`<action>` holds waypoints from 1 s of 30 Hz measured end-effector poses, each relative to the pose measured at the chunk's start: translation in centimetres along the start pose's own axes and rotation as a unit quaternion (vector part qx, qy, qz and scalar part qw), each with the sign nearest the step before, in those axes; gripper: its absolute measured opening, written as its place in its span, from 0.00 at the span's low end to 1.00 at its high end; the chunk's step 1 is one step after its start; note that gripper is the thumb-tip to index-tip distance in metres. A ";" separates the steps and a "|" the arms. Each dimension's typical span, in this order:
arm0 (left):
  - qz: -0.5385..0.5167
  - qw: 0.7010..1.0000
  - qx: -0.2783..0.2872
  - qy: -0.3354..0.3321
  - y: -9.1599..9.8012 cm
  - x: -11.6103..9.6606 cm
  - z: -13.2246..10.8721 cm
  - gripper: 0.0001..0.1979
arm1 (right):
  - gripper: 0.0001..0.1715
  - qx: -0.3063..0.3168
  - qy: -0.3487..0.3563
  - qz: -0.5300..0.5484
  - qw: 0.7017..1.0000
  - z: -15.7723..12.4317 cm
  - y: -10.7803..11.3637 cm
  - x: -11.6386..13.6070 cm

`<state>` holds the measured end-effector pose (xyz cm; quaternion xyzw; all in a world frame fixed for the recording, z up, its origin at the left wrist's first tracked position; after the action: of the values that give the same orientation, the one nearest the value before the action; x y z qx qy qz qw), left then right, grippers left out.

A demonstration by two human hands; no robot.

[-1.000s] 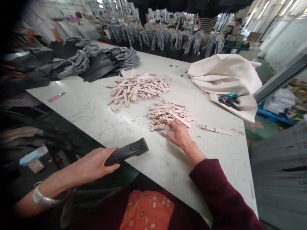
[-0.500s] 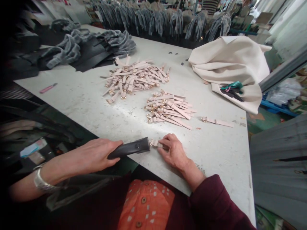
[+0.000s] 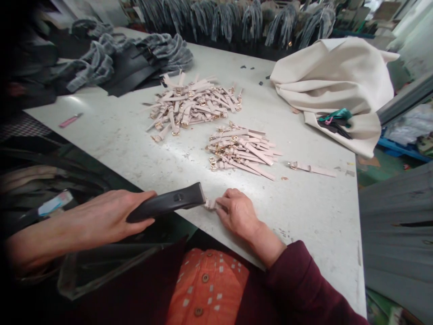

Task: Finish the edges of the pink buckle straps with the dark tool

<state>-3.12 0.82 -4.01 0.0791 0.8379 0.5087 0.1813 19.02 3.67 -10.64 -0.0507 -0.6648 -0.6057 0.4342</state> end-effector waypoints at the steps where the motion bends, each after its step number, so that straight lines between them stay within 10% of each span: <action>1: 0.003 1.000 -0.003 -0.004 -0.1 0.0 -0.2 0.14 | 0.06 0.010 0.004 -0.020 1.000 -0.4 -0.1 0.1; 12: 0.041 0.997 0.006 -0.069 -0.5 -4.2 1.6 0.09 | 0.10 0.003 -0.001 -0.033 0.999 -2.1 0.5 -0.2; 30: 0.016 0.997 0.048 -0.065 -0.2 -4.1 3.0 0.10 | 0.07 -0.016 0.035 -0.021 0.999 -1.7 0.4 -0.2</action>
<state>1.84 1.89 -4.49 0.1341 0.8463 0.4647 0.2233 20.28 2.41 -10.71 -0.0220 -0.6405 -0.6266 0.4435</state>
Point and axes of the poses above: each hand's wrist, its own z-axis towards the middle knuckle, its own y-axis out of the back of the hand, x = y × z, the point moved 7 cm from there along z, towards the middle knuckle, and after that the axes turned 5 degrees about -y, right-handed, at the moved point
